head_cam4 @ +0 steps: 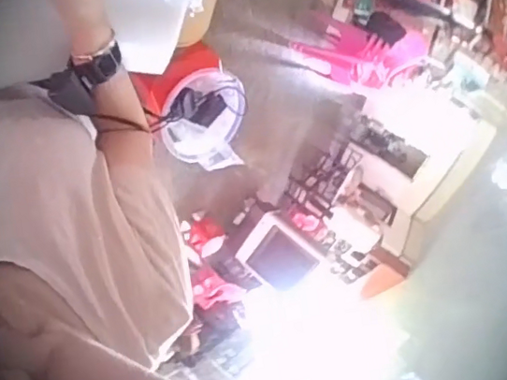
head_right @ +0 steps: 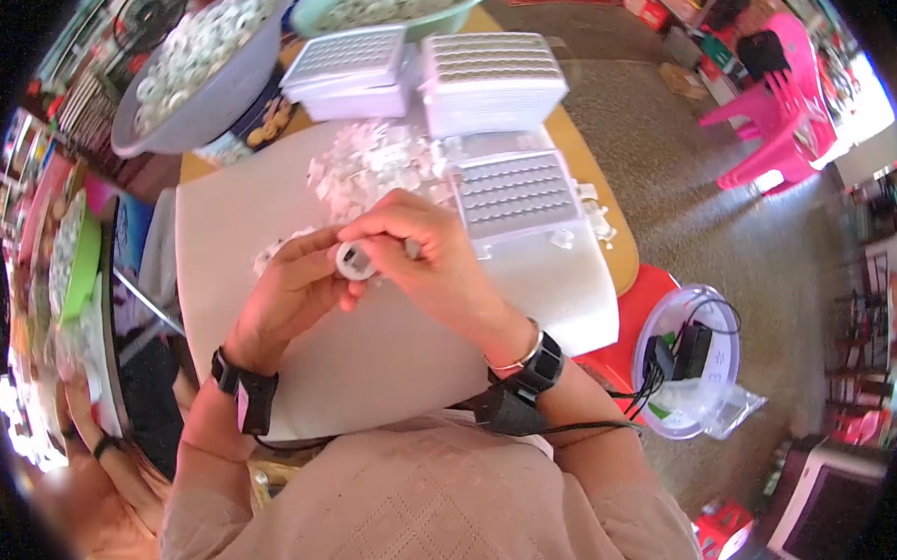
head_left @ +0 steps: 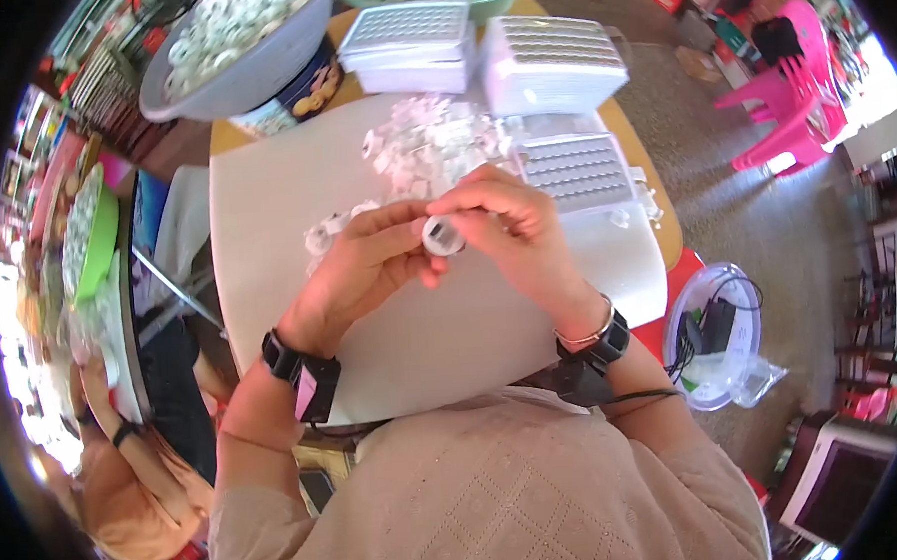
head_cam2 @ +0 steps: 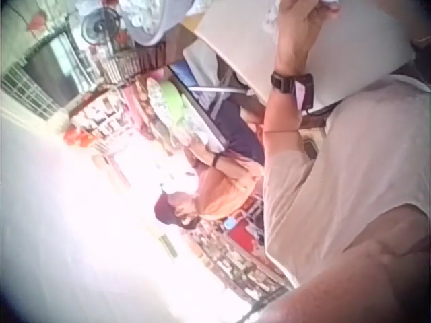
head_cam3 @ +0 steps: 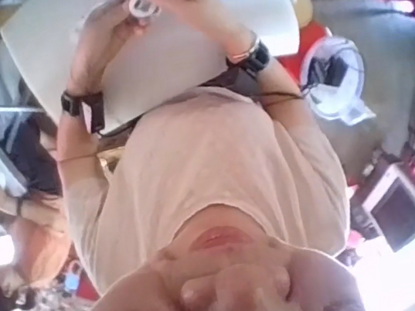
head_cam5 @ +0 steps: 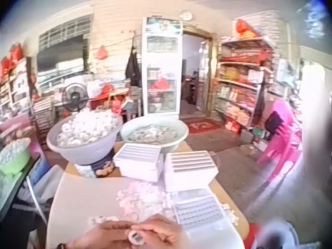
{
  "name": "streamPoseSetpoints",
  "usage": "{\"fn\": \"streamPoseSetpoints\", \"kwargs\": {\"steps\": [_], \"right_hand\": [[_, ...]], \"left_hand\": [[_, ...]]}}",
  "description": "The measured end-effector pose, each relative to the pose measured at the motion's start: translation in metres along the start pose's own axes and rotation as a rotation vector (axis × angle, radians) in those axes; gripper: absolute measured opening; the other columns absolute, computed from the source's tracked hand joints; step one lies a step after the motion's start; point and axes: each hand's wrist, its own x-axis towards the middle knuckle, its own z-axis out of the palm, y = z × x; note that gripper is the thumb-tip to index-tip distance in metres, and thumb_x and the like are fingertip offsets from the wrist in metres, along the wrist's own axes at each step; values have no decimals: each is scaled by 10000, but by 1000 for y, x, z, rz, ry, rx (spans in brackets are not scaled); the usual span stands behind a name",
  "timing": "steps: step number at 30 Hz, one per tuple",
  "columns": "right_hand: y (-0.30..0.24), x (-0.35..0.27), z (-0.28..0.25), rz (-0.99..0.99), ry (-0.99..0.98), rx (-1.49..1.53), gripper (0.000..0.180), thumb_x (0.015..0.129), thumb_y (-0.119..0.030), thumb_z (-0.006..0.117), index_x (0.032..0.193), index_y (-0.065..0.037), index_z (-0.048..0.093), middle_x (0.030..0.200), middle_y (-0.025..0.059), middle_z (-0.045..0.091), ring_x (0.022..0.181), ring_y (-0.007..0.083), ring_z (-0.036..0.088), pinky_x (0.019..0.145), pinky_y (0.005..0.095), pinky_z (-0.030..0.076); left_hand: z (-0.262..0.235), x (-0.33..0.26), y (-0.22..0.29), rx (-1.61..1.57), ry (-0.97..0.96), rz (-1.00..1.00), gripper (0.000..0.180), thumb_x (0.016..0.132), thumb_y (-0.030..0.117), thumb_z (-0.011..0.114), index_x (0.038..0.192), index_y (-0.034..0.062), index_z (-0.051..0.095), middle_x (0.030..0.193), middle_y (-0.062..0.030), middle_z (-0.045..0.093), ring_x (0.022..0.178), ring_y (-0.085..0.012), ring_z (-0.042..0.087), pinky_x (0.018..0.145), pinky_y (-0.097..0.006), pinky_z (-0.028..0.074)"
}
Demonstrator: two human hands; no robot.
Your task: Assembling small white plastic components by inserting internal pieces into housings.
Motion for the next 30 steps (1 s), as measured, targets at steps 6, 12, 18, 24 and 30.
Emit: {"fn": "streamPoseSetpoints", "kwargs": {"steps": [6, 12, 18, 24, 30], "right_hand": [[-8, -1, -5, -26, 61, -224, 186, 854, 19, 569, 988, -47, 681, 913, 22, 585, 813, 99, 551, 739, 239, 450], [-4, 6, -66, -137, 492, -798, 64, 801, -47, 630, 858, -27, 651, 784, 119, 610, 752, 248, 619, 623, 331, 477], [21, 17, -71, -48, 366, -1243, 95, 756, -124, 635, 713, -40, 632, 737, 131, 583, 755, 327, 601, 641, 426, 487], [33, 19, -68, -46, 395, -1185, 87, 743, -129, 636, 716, -46, 647, 755, 138, 610, 712, 352, 601, 638, 417, 489], [-10, 8, -46, 148, 291, -407, 82, 784, -91, 668, 811, -14, 657, 748, 51, 661, 659, 137, 597, 599, 276, 461]], "left_hand": [[4, -2, 0, 18, 6, 93, 283, 941, 114, 510, 1171, -50, 530, 1029, -108, 615, 821, -180, 635, 735, -286, 526], [10, -4, 0, -4, -3, 198, 266, 938, 111, 519, 1153, -42, 549, 997, -101, 628, 835, -162, 625, 727, -273, 524], [10, -2, -8, 91, 24, 104, 273, 941, 110, 521, 1173, -32, 548, 1009, -93, 625, 851, -159, 621, 735, -274, 520], [16, -5, -6, 144, 25, 102, 293, 929, 92, 506, 1187, -43, 536, 1020, -113, 622, 847, -165, 615, 731, -267, 520], [4, 2, -9, -9, 5, 136, 310, 956, 77, 482, 1244, -36, 499, 1084, -95, 596, 909, -171, 617, 807, -284, 518]]}}
